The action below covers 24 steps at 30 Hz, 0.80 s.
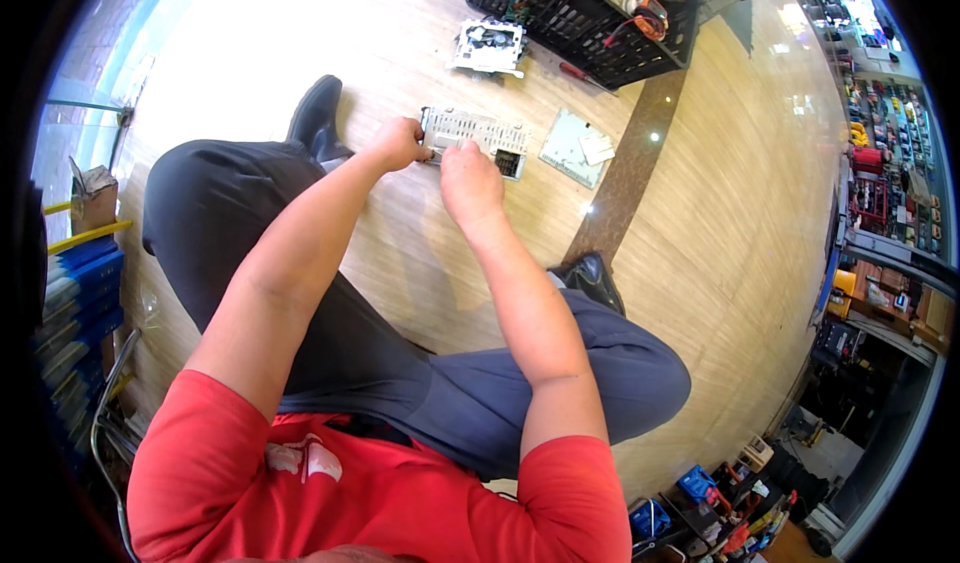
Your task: The person disassembles an electronic device by removing a panel, handling a circuit board, and using a screwdriver to remove small components.
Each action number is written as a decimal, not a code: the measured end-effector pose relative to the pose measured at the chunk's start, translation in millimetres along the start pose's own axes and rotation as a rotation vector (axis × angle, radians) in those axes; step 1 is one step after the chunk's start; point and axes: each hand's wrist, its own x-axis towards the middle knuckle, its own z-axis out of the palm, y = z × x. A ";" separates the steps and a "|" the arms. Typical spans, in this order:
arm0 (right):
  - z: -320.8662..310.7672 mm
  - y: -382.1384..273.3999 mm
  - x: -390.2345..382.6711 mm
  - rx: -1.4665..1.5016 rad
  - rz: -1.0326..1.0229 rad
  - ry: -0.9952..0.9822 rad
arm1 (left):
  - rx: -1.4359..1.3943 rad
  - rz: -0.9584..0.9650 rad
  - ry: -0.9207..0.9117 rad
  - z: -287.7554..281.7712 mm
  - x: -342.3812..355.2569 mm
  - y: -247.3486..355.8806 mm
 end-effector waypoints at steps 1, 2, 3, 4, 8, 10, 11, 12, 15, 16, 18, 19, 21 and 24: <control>2.2 -2.0 -0.9 -0.008 0.011 -0.002 | 0.005 0.013 0.008 0.1 -0.5 -0.9; 4.8 -3.4 -1.6 -0.008 0.011 0.002 | 0.006 0.016 0.010 0.3 0.0 -1.6; 7.9 -4.2 -2.2 -0.001 0.015 0.004 | 0.004 0.018 0.013 0.6 0.4 -2.1; 10.1 -3.0 -2.6 0.007 0.020 0.005 | 0.002 0.021 0.014 0.8 0.7 -2.0; 11.7 5.9 -0.3 0.043 0.052 0.025 | 0.015 0.020 0.037 2.3 0.4 -3.6; 10.6 10.0 -2.0 0.055 0.018 0.110 | 0.015 0.006 0.019 3.5 1.6 -3.7; 10.6 11.2 -2.1 0.056 0.019 0.111 | 0.017 0.007 0.019 3.5 2.1 -4.3; 10.9 12.2 -2.2 0.071 0.004 0.123 | 0.004 0.003 0.022 3.5 2.6 -5.2; 12.1 15.1 -2.5 0.075 -0.018 0.135 | -0.015 -0.008 0.014 3.5 2.4 -2.5; 11.9 14.4 -2.1 0.067 -0.030 0.138 | -0.020 -0.019 0.008 2.9 2.1 -2.9; 10.9 13.5 -1.9 0.067 -0.024 0.128 | -0.017 -0.003 0.024 5.0 3.1 -6.0; 10.3 13.2 -1.9 0.065 -0.018 0.118 | -0.015 0.015 0.039 5.2 3.0 -6.3; 10.9 13.2 -1.0 0.067 -0.014 0.114 | -0.016 0.015 0.037 5.1 3.4 -6.9; 10.9 14.2 -1.2 0.066 -0.016 0.114 | -0.017 0.002 0.026 2.7 1.2 -2.5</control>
